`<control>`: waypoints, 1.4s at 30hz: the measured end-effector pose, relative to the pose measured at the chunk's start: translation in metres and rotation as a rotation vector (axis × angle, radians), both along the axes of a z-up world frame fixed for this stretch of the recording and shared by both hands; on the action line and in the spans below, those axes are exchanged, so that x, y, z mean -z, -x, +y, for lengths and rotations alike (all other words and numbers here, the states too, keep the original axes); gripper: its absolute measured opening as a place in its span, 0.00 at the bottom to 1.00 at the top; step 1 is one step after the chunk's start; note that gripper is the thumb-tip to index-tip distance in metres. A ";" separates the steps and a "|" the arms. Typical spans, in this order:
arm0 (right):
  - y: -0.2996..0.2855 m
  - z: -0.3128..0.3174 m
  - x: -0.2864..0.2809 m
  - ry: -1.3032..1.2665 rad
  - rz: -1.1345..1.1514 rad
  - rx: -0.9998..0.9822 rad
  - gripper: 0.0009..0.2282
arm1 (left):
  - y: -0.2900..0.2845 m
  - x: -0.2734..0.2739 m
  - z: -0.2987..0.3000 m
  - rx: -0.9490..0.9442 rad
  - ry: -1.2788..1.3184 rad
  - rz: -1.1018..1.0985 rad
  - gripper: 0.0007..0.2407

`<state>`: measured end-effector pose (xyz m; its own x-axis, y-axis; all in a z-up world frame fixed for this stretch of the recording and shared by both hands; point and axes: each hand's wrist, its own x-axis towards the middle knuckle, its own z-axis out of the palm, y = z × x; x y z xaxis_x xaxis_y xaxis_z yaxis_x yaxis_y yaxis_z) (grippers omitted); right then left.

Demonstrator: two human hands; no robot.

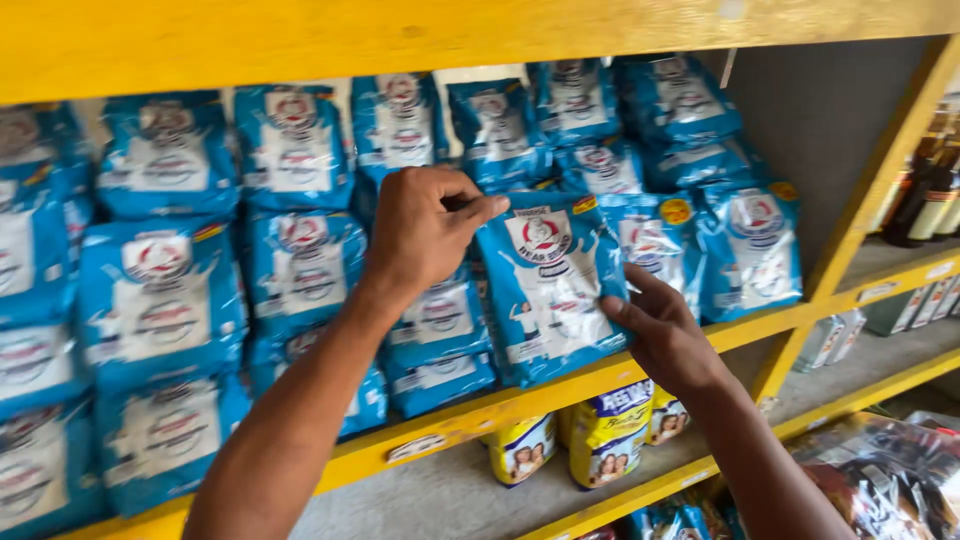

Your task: Restocking and organizing pouches of milk powder on a grocery store shelf.

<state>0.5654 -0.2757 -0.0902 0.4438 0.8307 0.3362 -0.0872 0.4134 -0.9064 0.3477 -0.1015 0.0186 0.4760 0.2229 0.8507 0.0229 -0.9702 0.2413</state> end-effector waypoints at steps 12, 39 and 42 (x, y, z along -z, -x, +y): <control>-0.231 -0.035 -0.006 -0.312 0.201 0.013 0.19 | -0.230 0.033 -0.087 0.197 -0.150 0.143 0.51; -0.361 0.057 -0.040 -0.297 -0.626 1.314 0.07 | -0.472 0.007 -0.025 -0.071 -0.461 -0.094 0.15; -0.362 0.053 -0.030 -0.275 -0.570 1.236 0.08 | -0.483 0.020 -0.015 -0.090 -0.474 -0.120 0.14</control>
<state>0.9273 -0.2223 -0.0602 0.5823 -0.1179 0.8044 0.8125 0.1190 -0.5707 0.8304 -0.1164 -0.0011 0.3647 -0.1658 0.9162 0.1108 -0.9693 -0.2195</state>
